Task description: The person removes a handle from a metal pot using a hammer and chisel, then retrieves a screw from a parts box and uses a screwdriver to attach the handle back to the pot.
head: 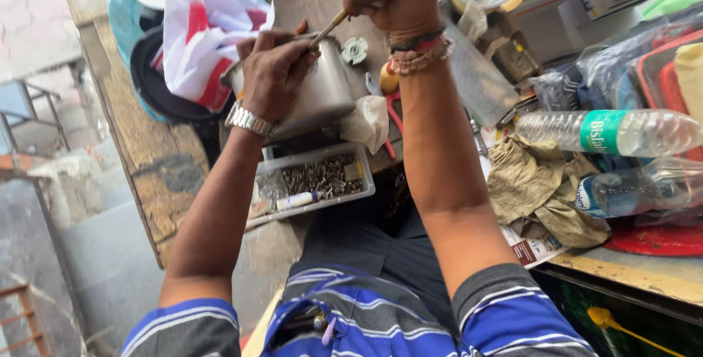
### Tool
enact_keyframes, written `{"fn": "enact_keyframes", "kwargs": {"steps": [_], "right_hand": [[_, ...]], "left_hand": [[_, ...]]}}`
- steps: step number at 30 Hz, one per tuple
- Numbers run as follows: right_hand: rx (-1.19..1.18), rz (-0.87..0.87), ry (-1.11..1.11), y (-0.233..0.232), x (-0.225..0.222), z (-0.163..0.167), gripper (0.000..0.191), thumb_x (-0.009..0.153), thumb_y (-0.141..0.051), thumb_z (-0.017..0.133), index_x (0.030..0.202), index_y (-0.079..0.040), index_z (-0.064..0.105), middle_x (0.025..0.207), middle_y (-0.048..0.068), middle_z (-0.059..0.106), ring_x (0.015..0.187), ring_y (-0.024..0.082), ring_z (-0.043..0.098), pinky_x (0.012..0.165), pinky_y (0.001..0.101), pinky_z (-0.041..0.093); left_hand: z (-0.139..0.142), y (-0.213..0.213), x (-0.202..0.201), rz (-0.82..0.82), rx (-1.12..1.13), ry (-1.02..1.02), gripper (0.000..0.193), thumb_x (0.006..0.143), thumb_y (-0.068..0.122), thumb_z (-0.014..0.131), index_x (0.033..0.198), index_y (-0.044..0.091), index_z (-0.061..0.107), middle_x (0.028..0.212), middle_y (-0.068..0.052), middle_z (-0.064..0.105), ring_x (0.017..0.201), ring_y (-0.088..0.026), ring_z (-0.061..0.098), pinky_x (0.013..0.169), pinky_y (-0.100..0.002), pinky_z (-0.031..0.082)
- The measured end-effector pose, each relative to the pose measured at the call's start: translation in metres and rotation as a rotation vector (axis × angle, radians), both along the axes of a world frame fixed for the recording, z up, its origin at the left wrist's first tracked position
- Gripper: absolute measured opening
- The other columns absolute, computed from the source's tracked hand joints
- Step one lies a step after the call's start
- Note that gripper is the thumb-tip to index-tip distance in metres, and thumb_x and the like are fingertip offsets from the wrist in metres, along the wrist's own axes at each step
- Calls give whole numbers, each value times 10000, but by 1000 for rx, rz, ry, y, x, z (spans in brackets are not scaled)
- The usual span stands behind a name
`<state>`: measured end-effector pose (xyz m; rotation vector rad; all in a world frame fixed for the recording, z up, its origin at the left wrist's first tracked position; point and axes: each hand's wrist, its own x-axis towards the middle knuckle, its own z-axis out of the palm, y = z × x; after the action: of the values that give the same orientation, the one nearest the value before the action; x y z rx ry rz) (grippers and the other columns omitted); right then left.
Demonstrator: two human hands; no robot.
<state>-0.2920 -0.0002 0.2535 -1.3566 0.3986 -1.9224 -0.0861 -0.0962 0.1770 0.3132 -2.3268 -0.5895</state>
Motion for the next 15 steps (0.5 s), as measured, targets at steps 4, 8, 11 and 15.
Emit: {"fn": "enact_keyframes", "kwargs": {"steps": [4, 8, 11, 15], "right_hand": [[86, -140, 116, 12, 1, 15, 301, 1105, -270, 566, 1031, 2, 670, 683, 83, 541, 556, 217, 527, 542, 337, 460], [103, -762, 200, 26, 26, 1, 240, 1114, -219, 594, 982, -29, 659, 783, 87, 664, 625, 214, 643, 553, 309, 525], [38, -922, -9, 14, 39, -15, 233, 1051, -170, 654, 853, -60, 600, 662, 30, 590, 513, 149, 554, 503, 292, 496], [-50, -129, -109, 0, 3, -7, 344, 1087, -248, 651, 788, -87, 591, 614, -12, 524, 517, 128, 532, 547, 311, 468]], "left_hand": [[1, 5, -3, 79, -89, -7, 201, 962, 266, 746, 1082, 116, 806, 1006, -82, 774, 1059, -240, 648, 872, -433, 441], [-7, 3, -8, 42, -86, 19, 186, 1015, 261, 735, 1114, 114, 792, 1037, -63, 773, 1133, -247, 642, 911, -410, 469], [-11, 2, -9, 37, -73, 7, 184, 1022, 264, 736, 1116, 114, 786, 1042, -56, 772, 1143, -246, 642, 926, -407, 474], [-10, 1, -8, 41, -66, -8, 185, 999, 264, 750, 1102, 116, 789, 1066, -78, 761, 1125, -256, 637, 919, -411, 486]]}}
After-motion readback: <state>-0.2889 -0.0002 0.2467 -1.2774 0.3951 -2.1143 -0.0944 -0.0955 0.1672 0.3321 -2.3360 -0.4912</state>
